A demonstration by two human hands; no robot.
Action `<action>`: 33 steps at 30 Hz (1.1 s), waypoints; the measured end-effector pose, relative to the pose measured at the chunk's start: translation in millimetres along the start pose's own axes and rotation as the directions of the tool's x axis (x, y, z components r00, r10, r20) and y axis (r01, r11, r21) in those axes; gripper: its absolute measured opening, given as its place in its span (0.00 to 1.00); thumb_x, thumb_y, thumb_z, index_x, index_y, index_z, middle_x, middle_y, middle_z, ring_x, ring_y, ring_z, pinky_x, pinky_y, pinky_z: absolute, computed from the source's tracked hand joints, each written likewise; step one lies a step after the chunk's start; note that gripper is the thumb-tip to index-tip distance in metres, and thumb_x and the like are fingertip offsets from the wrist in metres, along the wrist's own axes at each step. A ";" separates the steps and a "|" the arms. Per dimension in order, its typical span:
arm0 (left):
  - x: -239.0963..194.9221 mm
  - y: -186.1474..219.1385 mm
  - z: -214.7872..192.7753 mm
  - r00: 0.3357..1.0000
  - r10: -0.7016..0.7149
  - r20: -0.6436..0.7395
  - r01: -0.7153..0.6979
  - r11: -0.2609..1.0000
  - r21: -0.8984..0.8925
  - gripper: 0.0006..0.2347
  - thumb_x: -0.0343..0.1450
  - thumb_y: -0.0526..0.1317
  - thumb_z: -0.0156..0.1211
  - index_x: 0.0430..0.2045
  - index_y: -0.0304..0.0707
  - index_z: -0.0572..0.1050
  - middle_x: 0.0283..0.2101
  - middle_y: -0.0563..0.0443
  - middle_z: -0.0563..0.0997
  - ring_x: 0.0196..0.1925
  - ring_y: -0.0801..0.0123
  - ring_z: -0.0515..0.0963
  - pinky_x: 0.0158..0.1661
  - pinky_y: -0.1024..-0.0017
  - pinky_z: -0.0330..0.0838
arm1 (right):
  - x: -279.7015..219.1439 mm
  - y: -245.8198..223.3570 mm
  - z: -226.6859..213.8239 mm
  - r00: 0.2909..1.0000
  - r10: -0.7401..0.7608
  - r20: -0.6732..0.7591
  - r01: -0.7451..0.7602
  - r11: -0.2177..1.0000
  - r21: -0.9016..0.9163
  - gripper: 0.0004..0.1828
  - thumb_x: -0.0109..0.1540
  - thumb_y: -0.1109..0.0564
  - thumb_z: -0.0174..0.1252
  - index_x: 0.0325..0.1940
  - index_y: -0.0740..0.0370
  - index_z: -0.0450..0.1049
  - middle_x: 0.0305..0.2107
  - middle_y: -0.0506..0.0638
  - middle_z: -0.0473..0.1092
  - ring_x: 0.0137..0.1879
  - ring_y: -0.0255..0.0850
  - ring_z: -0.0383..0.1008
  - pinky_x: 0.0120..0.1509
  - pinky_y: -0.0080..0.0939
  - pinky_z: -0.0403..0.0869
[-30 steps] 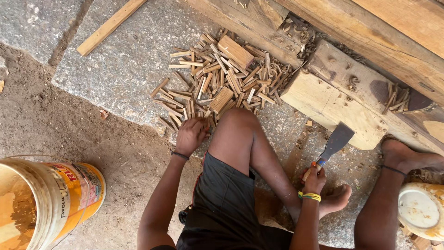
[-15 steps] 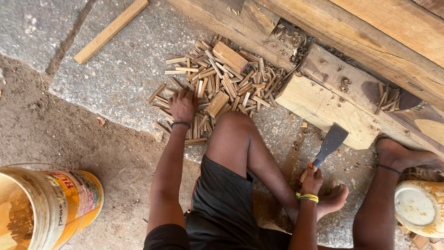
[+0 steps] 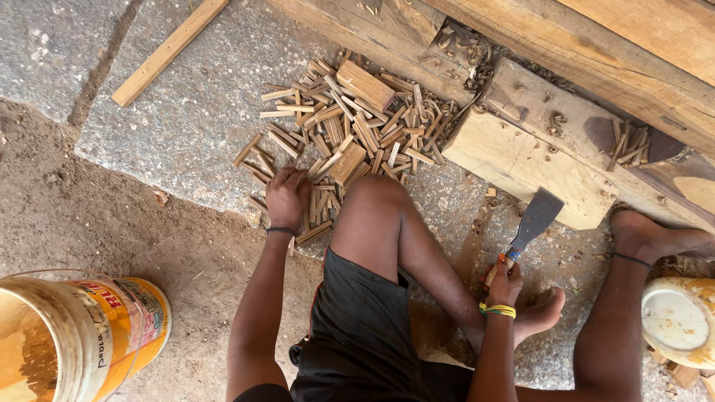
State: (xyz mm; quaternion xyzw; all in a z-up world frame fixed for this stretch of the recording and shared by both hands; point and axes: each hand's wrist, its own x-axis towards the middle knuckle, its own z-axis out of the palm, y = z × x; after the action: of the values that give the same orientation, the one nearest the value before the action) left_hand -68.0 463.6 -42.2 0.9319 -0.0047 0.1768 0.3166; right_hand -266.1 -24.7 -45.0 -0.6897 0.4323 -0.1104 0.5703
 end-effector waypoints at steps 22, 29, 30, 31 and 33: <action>54.6 95.5 -47.8 0.915 0.404 -0.014 -0.397 0.892 -0.215 0.07 0.68 0.33 0.69 0.39 0.41 0.83 0.46 0.52 0.84 0.48 0.59 0.80 0.50 0.60 0.74 | 6.7 14.7 1.1 1.000 -0.014 -0.012 0.014 1.000 0.027 0.14 0.67 0.48 0.57 0.44 0.61 0.70 0.22 0.49 0.70 0.21 0.38 0.69 0.21 0.38 0.64; 128.4 233.5 5.0 0.533 0.846 0.002 -0.838 0.529 -0.135 0.10 0.66 0.35 0.67 0.40 0.44 0.84 0.45 0.56 0.84 0.47 0.63 0.79 0.55 0.59 0.69 | 15.9 32.9 0.2 0.981 -0.186 -0.064 0.183 0.982 -0.054 0.11 0.67 0.51 0.57 0.41 0.62 0.74 0.19 0.46 0.67 0.22 0.32 0.63 0.23 0.38 0.61; 133.5 253.0 20.6 0.464 0.886 -0.003 -0.878 0.460 -0.134 0.11 0.64 0.36 0.66 0.39 0.45 0.84 0.45 0.57 0.84 0.48 0.63 0.79 0.56 0.58 0.68 | 13.1 31.3 1.9 0.986 -0.160 -0.050 0.160 0.987 0.000 0.11 0.67 0.51 0.57 0.40 0.63 0.73 0.19 0.46 0.66 0.21 0.32 0.63 0.22 0.37 0.61; 140.5 270.7 38.3 0.386 0.921 0.052 -0.911 0.389 -0.138 0.11 0.65 0.35 0.65 0.40 0.45 0.84 0.46 0.57 0.83 0.49 0.65 0.79 0.59 0.58 0.67 | 10.4 27.7 1.9 0.990 -0.137 -0.036 0.139 0.989 0.055 0.12 0.67 0.51 0.57 0.39 0.63 0.72 0.18 0.45 0.66 0.20 0.32 0.63 0.22 0.37 0.62; 148.9 299.9 78.8 0.233 0.959 0.162 -0.954 0.257 -0.152 0.10 0.68 0.34 0.63 0.41 0.44 0.83 0.47 0.57 0.83 0.53 0.69 0.79 0.63 0.60 0.66 | -2.6 21.3 2.2 0.994 -0.103 -0.035 0.106 0.989 0.103 0.12 0.66 0.51 0.56 0.38 0.63 0.70 0.18 0.44 0.65 0.19 0.32 0.63 0.21 0.37 0.63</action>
State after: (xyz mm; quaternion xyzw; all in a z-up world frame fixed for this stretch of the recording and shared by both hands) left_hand 61.1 192.5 125.6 0.7451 -0.6085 0.2282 0.1500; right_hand -276.3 -20.7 -63.6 -0.6788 0.3973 -0.1728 0.5929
